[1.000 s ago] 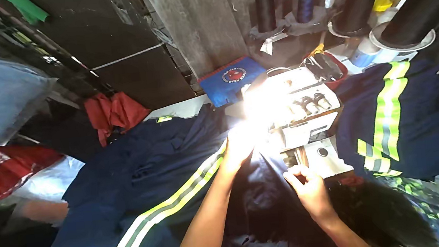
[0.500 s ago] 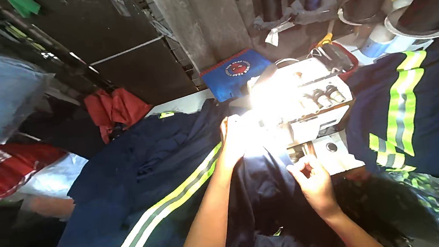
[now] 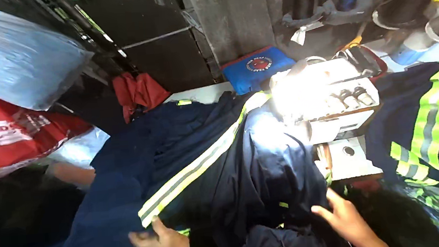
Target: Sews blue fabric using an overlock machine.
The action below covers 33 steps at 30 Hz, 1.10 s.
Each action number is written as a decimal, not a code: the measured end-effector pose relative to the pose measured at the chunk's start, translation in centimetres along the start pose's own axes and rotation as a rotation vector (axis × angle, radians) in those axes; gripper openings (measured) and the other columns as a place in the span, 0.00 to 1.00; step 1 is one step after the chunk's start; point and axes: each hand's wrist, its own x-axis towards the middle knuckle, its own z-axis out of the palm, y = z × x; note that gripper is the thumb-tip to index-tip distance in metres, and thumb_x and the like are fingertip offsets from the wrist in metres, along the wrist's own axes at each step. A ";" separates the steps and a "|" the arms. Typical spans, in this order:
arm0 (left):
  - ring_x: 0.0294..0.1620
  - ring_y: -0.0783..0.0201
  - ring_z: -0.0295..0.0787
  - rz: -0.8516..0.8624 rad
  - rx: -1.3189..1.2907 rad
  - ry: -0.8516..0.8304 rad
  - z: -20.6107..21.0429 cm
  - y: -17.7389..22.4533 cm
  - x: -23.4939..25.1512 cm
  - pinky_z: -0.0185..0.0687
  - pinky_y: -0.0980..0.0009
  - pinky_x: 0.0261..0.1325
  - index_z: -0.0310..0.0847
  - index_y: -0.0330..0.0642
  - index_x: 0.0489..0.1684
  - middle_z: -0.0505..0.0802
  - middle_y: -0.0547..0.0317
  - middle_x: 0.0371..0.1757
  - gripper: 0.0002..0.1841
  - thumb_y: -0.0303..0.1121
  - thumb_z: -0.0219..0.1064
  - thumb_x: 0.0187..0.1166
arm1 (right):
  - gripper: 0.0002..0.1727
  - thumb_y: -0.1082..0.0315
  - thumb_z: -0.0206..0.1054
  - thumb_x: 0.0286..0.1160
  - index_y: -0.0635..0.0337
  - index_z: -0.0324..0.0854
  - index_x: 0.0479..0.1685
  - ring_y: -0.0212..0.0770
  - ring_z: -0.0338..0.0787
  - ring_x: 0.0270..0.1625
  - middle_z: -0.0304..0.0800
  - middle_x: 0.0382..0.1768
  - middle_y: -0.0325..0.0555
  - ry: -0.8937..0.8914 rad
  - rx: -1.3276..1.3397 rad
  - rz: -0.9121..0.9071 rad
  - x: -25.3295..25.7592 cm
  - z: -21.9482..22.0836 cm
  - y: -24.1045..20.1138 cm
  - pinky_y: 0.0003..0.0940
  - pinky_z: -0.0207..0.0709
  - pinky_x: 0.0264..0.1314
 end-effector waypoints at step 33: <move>0.50 0.56 0.91 1.174 0.068 -0.906 8.5 10.5 -9.3 0.86 0.62 0.56 0.91 0.47 0.54 0.95 0.58 0.43 0.12 0.38 0.65 0.82 | 0.11 0.71 0.75 0.65 0.62 0.88 0.46 0.30 0.95 0.45 0.97 0.40 0.39 -0.360 0.818 -0.146 2.9 1.5 -2.9 0.33 0.90 0.55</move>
